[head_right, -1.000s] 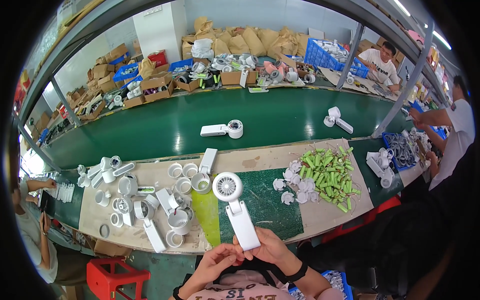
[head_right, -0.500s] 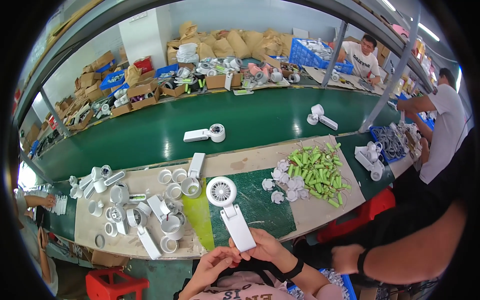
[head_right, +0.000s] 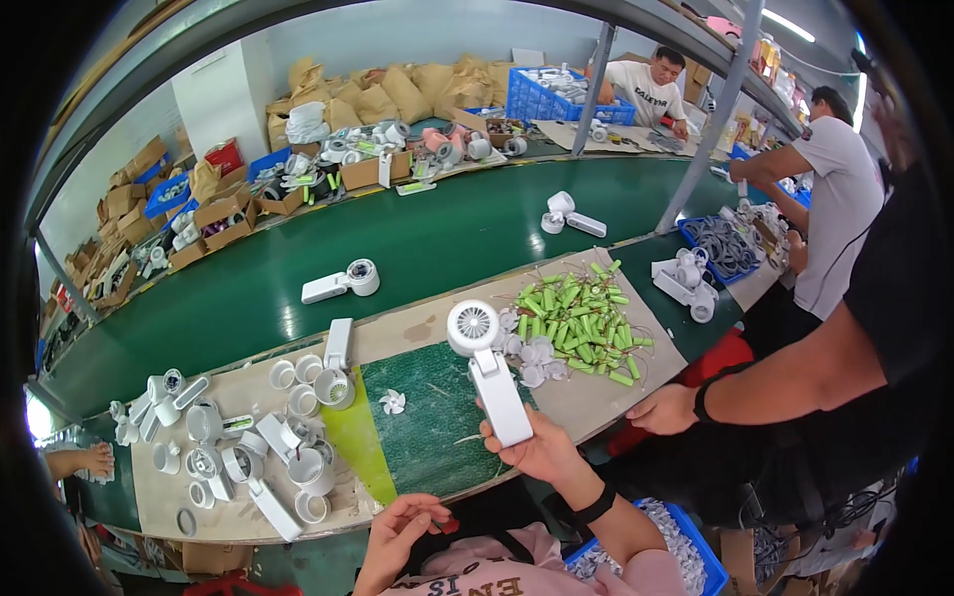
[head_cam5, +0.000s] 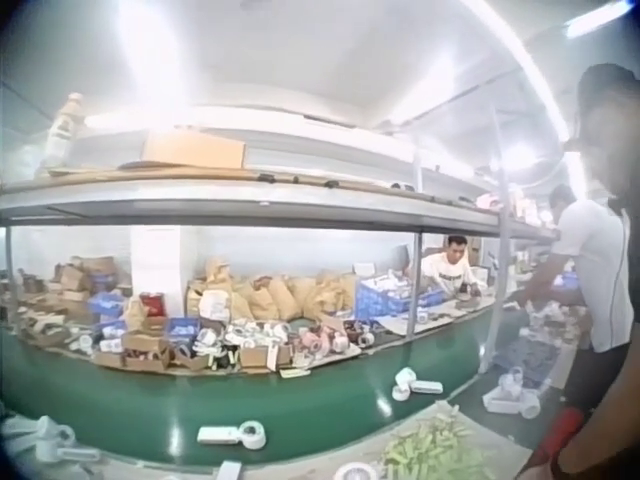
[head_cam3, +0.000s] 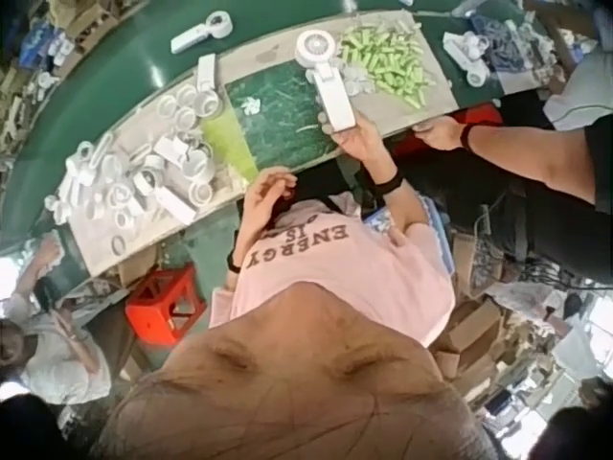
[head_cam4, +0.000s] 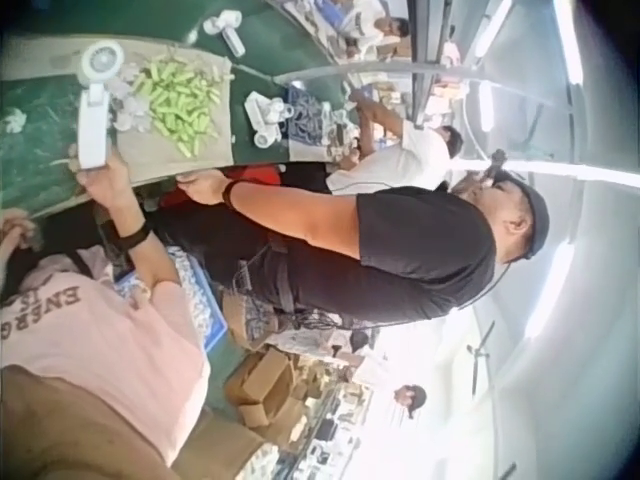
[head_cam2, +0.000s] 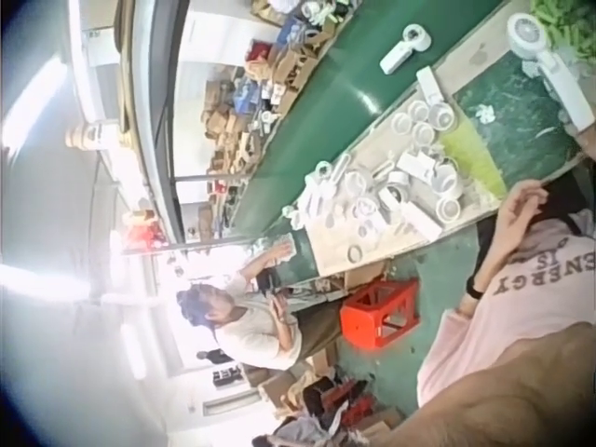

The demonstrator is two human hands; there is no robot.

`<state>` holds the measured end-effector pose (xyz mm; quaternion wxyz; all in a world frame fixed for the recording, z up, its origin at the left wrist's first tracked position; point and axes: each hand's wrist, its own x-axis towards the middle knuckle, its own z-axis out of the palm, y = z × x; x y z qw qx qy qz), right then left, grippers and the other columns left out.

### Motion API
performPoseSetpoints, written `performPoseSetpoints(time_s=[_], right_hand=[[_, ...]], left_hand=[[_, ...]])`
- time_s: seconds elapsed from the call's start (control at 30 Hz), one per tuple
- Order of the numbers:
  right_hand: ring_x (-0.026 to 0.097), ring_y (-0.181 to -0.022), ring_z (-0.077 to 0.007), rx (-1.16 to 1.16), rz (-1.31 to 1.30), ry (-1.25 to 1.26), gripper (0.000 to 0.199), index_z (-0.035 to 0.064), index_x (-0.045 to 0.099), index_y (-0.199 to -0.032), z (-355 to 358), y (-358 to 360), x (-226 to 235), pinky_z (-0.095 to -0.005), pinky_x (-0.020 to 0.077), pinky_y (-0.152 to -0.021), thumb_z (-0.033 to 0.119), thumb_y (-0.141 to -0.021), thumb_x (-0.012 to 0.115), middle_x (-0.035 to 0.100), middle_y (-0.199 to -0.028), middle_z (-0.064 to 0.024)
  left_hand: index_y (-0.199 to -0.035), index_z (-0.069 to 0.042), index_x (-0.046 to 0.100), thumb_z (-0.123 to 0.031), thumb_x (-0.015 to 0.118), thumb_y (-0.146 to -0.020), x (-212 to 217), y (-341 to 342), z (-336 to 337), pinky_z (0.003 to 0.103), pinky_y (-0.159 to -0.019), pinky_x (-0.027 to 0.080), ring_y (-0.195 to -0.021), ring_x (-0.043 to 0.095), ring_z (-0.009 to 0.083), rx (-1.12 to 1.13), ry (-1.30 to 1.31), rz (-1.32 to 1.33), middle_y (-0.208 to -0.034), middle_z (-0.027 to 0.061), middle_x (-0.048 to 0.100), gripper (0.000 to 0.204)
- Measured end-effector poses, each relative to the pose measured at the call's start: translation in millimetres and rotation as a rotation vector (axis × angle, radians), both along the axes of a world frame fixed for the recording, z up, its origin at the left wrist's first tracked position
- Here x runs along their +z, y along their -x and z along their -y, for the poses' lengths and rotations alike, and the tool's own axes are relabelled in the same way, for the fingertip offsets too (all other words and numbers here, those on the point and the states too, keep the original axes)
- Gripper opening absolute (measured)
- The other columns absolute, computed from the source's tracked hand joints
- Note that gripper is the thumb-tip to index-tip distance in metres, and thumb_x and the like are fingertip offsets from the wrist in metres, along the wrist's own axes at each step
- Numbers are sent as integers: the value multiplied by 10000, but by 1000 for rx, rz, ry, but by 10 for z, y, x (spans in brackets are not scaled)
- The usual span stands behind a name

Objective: Assembling small portable electronic fans by connecting the motor, blades, and housing components.

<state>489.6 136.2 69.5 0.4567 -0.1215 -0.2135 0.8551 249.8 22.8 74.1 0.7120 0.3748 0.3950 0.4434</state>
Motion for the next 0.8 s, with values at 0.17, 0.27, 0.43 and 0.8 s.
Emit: performPoseSetpoints(time_s=[0.17, 0.27, 0.43, 0.8], right_hand=[[576, -889, -224, -161, 129, -28, 575, -35, 307, -1326, -82, -117, 103, -254, 505, -720, 362, -933, 440, 542, -1054, -181], [579, -886, -232, -226, 127, -43, 556, -38, 333, -1313, -125, -199, 110, -262, 503, -730, 350, -931, 447, 551, -1056, -184], [572, -905, -255, -267, 161, -40, 506, -17, 407, -1263, -165, -239, 53, -280, 493, -681, 334, -909, 493, 557, -1083, -188], [611, -888, -266, -330, 341, -67, 438, -37, 459, -1175, -243, -570, -5, -326, 527, -741, 231, -859, 604, 579, -1040, -191]], left_hand=[[-1146, 0, 507, -72, 506, -911, -14, -5, -23, 257, -795, 456, -937, 585, 144, 4, -9, -15, -1040, 103, 619, 246], [-1148, 0, 505, -70, 502, -912, -13, 1, -32, 254, -790, 458, -941, 583, 144, 3, -9, -11, -1037, 104, 618, 246], [-1134, -7, 518, -79, 515, -906, -56, 31, 8, 258, -778, 464, -922, 583, 142, 55, 21, 1, -1011, 98, 622, 239], [-1162, -23, 504, -97, 510, -918, -157, 121, 65, 236, -799, 451, -924, 567, 107, 51, 9, 7, -1027, 71, 607, 255]])
